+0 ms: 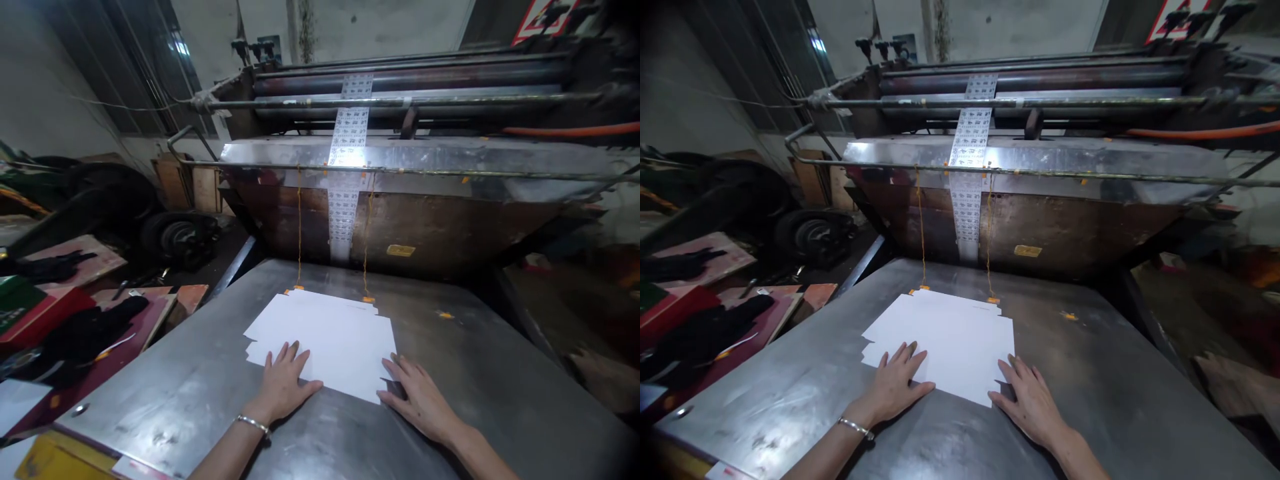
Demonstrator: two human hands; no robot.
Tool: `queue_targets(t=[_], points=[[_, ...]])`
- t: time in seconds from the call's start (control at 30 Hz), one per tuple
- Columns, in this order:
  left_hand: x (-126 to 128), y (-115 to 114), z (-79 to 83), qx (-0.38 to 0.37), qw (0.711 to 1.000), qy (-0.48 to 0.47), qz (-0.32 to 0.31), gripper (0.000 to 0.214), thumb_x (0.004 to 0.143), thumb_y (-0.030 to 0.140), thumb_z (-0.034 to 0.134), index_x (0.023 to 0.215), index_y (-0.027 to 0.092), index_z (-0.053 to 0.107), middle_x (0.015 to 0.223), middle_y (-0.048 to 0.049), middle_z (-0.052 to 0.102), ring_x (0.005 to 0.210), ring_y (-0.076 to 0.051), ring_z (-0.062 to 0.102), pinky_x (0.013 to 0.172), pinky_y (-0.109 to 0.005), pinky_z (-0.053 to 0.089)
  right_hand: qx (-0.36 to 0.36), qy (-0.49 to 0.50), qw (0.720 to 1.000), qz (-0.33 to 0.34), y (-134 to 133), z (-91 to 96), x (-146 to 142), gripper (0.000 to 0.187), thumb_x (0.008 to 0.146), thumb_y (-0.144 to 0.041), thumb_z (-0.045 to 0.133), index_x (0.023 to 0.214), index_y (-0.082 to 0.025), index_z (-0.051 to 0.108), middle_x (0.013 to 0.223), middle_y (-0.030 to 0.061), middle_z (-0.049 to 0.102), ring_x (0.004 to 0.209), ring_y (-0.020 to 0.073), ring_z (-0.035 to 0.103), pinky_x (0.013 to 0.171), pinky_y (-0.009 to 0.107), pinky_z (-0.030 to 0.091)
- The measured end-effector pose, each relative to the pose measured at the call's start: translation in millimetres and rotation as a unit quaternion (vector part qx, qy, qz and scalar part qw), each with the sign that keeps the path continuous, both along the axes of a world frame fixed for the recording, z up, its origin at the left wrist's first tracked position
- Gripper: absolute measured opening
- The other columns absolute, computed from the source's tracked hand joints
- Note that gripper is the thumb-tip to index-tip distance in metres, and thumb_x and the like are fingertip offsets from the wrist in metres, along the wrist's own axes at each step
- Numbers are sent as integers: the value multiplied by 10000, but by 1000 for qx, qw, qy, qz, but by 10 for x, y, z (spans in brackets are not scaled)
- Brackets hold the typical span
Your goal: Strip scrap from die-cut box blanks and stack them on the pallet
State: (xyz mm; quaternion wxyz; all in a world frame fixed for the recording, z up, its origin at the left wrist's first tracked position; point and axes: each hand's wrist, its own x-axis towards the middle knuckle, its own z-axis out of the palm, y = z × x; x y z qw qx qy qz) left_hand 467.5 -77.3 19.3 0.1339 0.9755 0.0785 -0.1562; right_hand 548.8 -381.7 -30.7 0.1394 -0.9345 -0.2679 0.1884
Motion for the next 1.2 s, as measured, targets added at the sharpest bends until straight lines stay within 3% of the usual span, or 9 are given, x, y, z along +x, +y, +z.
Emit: queue_targets(t=[0.3, 0.67, 0.9, 1.2], points=[[189, 87, -75, 1, 1000, 13, -12, 664, 830, 594, 511, 1399, 255, 456, 1550, -85, 317, 1452, -312, 192, 1160, -587, 174, 9, -5, 1000, 4, 71, -31, 132, 633, 971, -603, 359, 1432, -180, 459, 1494, 138, 360, 1398, 264, 309, 1164, 496, 230], [406, 21, -261, 22, 998, 14, -55, 667, 886, 570, 375, 1440, 199, 393, 1559, -121, 286, 1453, -323, 184, 1146, -615, 172, 27, -15, 999, -22, 28, 77, 236, 535, 995, -513, 380, 1409, -189, 476, 1490, 111, 378, 1398, 233, 315, 1161, 496, 228], [406, -111, -209, 8, 999, 0, -45, 632, 894, 540, 374, 1415, 187, 433, 1538, -142, 329, 1443, -348, 204, 1134, -635, 189, 20, -24, 999, -16, -42, -15, 241, 536, 992, -512, 368, 1402, -191, 491, 1480, 123, 389, 1380, 257, 343, 1150, 496, 254], [308, 85, -175, -9, 1000, -2, -17, 605, 912, 511, 348, 1416, 185, 422, 1543, -83, 331, 1448, -298, 212, 1157, -618, 172, 31, -45, 998, 6, 138, -193, 211, 547, 997, -484, 340, 1383, -139, 515, 1455, 176, 396, 1366, 300, 351, 1132, 486, 299]])
